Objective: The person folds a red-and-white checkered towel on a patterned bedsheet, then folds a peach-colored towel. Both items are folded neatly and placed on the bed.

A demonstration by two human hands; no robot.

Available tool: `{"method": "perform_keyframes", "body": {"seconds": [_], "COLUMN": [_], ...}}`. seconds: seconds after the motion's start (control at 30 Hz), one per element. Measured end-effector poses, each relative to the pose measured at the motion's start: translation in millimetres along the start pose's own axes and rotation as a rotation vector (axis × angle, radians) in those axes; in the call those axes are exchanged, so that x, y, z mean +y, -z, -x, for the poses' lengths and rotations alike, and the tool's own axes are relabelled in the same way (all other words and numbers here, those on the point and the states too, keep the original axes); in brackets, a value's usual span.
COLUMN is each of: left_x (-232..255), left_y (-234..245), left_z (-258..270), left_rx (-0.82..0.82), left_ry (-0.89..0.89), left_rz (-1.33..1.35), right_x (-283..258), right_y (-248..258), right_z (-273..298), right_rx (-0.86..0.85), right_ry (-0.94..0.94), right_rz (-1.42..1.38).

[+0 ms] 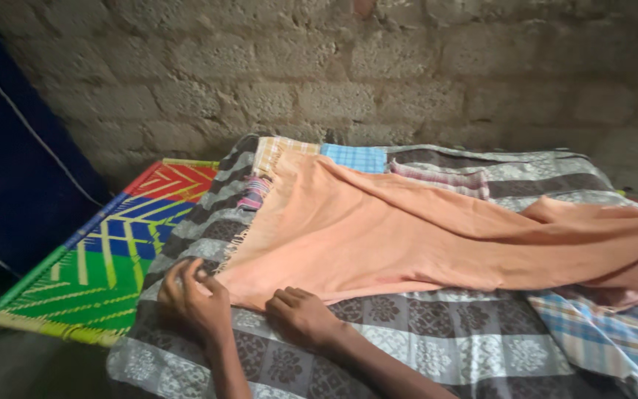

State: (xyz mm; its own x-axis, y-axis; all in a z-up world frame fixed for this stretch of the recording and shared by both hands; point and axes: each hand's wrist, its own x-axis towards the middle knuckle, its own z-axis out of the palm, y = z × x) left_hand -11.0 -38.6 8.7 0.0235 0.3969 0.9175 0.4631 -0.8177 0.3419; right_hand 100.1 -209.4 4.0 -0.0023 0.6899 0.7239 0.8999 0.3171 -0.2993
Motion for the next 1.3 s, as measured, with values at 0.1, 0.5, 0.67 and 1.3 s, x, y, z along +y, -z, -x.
{"method": "perform_keyframes", "body": {"seconds": [0.1,0.5,0.67,1.3], "left_x": [17.9,46.6,37.6,35.7], "left_y": [3.1,5.9,-5.2,-1.2], "left_z": [10.0,16.2,26.0,27.0], "left_rx": [-0.340,-0.713,-0.627,-0.585], "left_ry": [0.032,-0.206,-0.245,-0.248], "left_rz": [0.265,0.503,0.469,0.585], "right_x": [-3.6,2.2,7.8,-0.1], "right_y": [2.8,4.4,0.4,29.9], "right_z": [2.8,12.6,16.6,24.9], "right_rx": [0.073,0.212,0.200,0.194], "right_ry": [-0.065,-0.184,-0.168,-0.030], "right_rz": [-0.087,0.045,0.061,-0.085]}}
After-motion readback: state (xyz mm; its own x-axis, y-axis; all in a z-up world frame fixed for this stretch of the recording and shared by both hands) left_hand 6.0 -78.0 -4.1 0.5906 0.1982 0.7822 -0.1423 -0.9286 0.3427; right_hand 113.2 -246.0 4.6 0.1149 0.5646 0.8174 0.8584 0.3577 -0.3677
